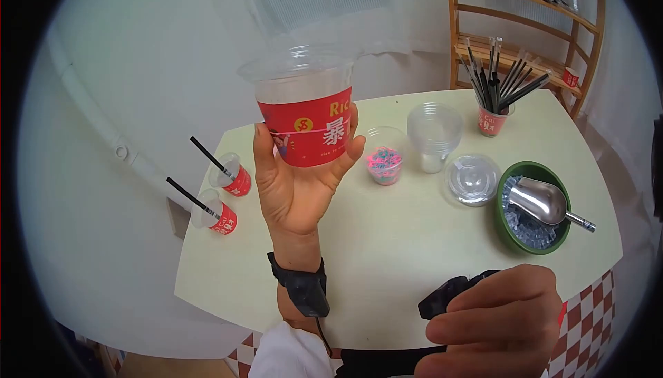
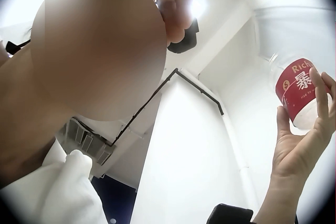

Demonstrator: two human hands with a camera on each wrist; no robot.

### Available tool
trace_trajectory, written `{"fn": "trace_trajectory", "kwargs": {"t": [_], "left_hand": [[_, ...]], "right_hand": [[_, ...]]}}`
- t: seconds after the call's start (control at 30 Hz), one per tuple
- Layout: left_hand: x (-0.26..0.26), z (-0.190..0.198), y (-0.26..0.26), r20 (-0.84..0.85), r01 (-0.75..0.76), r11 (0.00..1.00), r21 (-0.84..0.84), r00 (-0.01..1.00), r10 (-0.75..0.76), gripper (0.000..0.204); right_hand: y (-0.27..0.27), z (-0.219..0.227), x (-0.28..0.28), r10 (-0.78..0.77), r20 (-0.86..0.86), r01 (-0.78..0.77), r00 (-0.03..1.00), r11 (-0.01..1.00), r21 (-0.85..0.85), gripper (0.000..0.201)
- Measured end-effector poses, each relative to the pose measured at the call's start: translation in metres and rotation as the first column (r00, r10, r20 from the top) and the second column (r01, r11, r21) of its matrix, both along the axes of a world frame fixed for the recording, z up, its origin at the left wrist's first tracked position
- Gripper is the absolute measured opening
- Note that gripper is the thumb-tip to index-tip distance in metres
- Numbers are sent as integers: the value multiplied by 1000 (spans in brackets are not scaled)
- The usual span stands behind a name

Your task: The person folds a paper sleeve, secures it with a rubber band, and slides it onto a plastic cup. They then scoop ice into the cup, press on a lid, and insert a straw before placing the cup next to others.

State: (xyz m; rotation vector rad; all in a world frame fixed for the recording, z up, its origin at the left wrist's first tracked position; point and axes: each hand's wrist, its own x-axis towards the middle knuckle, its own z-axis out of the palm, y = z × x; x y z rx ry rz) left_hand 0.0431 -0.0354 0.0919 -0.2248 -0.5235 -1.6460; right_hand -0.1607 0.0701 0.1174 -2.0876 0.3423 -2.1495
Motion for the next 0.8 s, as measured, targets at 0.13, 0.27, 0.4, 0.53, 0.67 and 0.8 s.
{"fn": "trace_trajectory", "kwargs": {"t": [0.13, 0.27, 0.4, 0.53, 0.67, 0.8], "left_hand": [[-4, 6, 6, -43, 37, 999, 22, 998, -36, 65], [-4, 7, 9, 54, -147, 989, 16, 988, 146, 68], [0, 3, 7, 85, -149, 988, -34, 985, 151, 65], [-14, 5, 20, 189, -205, 977, 61, 963, 191, 57], [-30, 2, 18, 271, -193, 980, 45, 947, 174, 55], [-42, -4, 7, 364, -228, 971, 68, 912, 189, 59]], "right_hand": [[-21, 7, 31, -72, 286, 141, 956, 964, -228, 14], [-9, 11, -10, -123, -226, 81, 966, 979, -189, 17], [-2, 15, -3, -92, -462, 84, 882, 996, -38, 13], [-67, 6, 38, -417, -290, 294, 862, 875, -384, 36], [-85, -14, 33, -552, -488, 382, 676, 829, -408, 44], [-86, -16, -5, -512, -532, 344, 675, 856, -387, 36]]}}
